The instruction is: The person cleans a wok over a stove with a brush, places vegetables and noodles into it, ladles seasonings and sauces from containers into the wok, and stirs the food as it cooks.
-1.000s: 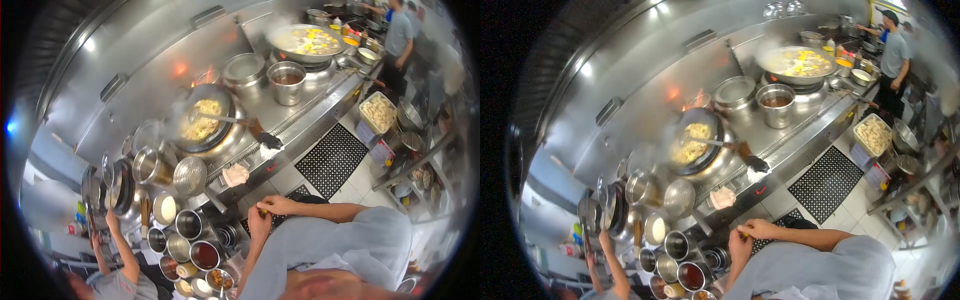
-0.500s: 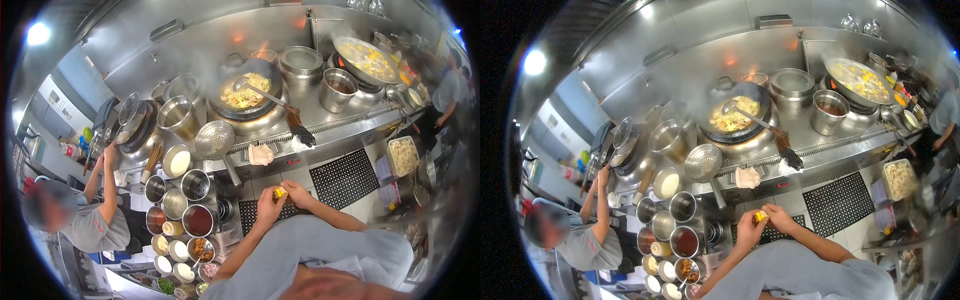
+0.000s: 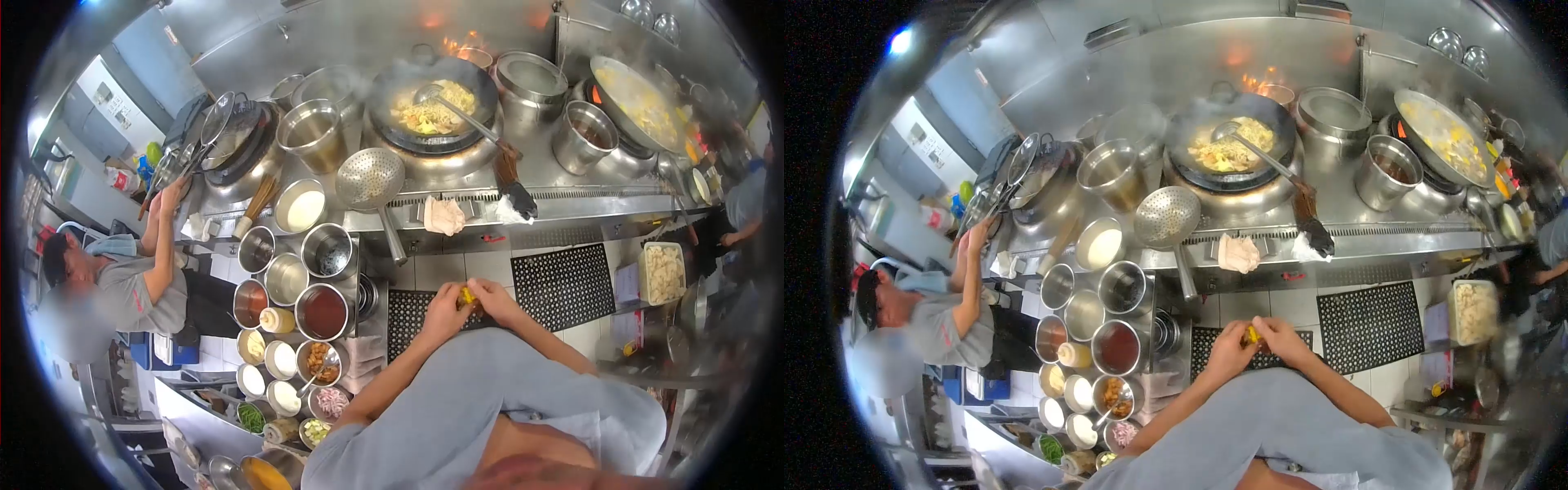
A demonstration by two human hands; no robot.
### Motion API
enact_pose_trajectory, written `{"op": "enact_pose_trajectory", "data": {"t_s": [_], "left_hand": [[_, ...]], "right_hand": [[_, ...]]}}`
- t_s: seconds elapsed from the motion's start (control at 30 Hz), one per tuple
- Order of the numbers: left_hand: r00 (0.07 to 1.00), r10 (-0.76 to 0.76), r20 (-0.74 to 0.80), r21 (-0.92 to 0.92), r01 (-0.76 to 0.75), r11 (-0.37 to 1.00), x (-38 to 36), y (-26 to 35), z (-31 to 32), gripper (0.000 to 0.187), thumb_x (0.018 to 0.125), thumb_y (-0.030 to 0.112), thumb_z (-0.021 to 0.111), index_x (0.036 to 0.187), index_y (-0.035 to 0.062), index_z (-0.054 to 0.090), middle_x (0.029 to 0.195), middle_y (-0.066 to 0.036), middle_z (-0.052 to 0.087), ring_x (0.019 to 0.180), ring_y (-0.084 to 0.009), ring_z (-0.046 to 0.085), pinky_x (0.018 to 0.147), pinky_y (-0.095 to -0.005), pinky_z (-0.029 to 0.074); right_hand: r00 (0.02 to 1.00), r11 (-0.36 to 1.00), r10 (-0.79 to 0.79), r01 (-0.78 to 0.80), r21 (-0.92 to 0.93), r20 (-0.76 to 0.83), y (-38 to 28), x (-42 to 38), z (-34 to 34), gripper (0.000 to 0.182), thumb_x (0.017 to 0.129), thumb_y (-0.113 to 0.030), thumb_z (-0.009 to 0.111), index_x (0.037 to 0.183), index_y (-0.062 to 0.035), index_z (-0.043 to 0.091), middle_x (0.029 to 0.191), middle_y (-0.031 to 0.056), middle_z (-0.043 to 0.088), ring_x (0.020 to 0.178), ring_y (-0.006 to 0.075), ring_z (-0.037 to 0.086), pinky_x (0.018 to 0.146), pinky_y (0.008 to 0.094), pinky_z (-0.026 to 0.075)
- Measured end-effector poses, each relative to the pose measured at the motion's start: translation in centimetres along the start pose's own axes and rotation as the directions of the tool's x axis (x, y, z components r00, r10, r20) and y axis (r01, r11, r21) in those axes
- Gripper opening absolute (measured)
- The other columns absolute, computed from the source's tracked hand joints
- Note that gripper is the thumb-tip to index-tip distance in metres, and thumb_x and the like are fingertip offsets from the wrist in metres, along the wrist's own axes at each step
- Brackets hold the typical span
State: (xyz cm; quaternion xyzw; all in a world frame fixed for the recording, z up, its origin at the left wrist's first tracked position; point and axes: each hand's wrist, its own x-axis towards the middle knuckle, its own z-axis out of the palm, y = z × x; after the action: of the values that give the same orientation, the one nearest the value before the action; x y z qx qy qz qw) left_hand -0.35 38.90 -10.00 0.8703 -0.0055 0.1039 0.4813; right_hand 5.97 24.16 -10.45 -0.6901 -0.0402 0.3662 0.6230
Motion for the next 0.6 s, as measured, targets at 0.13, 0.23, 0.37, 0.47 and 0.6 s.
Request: {"op": "enact_pose_trajectory", "data": {"t_s": [0.13, 0.23, 0.37, 0.47, 0.6], "left_hand": [[0.999, -0.039, 0.031, 0.026, 0.039, 0.999, -0.1, -0.2, -0.1, 0.034, 0.076, 0.009, 0.069, 0.108, 0.0019, 0.059, 0.092, -0.017, 0.058, 0.08, -0.0339, 0.059, 0.067, -0.0385, 0.049], [0.998, -0.05, -0.043, -0.038, 0.048, 0.998, 0.1, 0.6, -0.3, 0.034, 0.076, 0.007, 0.068, 0.109, 0.0034, 0.059, 0.091, -0.016, 0.058, 0.078, -0.034, 0.059, 0.068, -0.0394, 0.049], [0.995, -0.059, -0.084, -0.075, 0.052, 0.996, 0.5, 1.3, -0.4, 0.036, 0.076, 0.007, 0.068, 0.111, 0.0036, 0.059, 0.093, -0.016, 0.059, 0.082, -0.0344, 0.059, 0.07, -0.0392, 0.049], [0.993, 0.014, -0.116, -0.041, -0.019, 0.999, 1.8, 1.2, -1.0, 0.036, 0.077, 0.007, 0.067, 0.112, 0.0039, 0.059, 0.094, -0.017, 0.056, 0.081, -0.036, 0.059, 0.07, -0.0404, 0.05], [0.996, -0.011, -0.091, -0.043, 0.007, 0.999, 2.1, 1.9, -0.8, 0.035, 0.077, 0.008, 0.068, 0.111, 0.0027, 0.06, 0.096, -0.017, 0.057, 0.083, -0.0327, 0.06, 0.07, -0.0379, 0.05]], "right_hand": [[0.963, 0.92, -0.254, 0.213, -0.328, -0.088, -0.6, -0.2, 1.5, 0.043, 0.099, -0.037, 0.045, 0.098, 0.0024, 0.061, 0.074, 0.0078, 0.059, 0.067, 0.0155, 0.054, 0.06, 0.0314, 0.045], [0.944, 0.915, -0.301, 0.246, -0.319, -0.137, -1.8, -0.4, 1.8, 0.042, 0.099, -0.034, 0.044, 0.095, 0.0045, 0.06, 0.075, 0.0108, 0.06, 0.068, 0.0195, 0.056, 0.063, 0.0344, 0.046], [0.901, 0.824, -0.426, 0.347, -0.448, -0.084, -1.3, 0.8, 0.9, 0.041, 0.1, -0.032, 0.042, 0.091, 0.0047, 0.059, 0.075, 0.0119, 0.059, 0.068, 0.0204, 0.055, 0.064, 0.0338, 0.046], [0.86, 0.802, -0.506, 0.443, -0.401, -0.062, -2.8, 1.3, 1.0, 0.041, 0.101, -0.032, 0.04, 0.09, 0.0022, 0.059, 0.072, 0.0076, 0.057, 0.066, 0.0159, 0.053, 0.06, 0.0307, 0.044], [0.981, 0.977, -0.172, 0.18, 0.111, -0.086, -2.4, 1.0, 0.5, 0.042, 0.1, -0.038, 0.043, 0.099, 0.0003, 0.061, 0.079, -0.0011, 0.057, 0.068, 0.0075, 0.049, 0.06, 0.0238, 0.042]]}}
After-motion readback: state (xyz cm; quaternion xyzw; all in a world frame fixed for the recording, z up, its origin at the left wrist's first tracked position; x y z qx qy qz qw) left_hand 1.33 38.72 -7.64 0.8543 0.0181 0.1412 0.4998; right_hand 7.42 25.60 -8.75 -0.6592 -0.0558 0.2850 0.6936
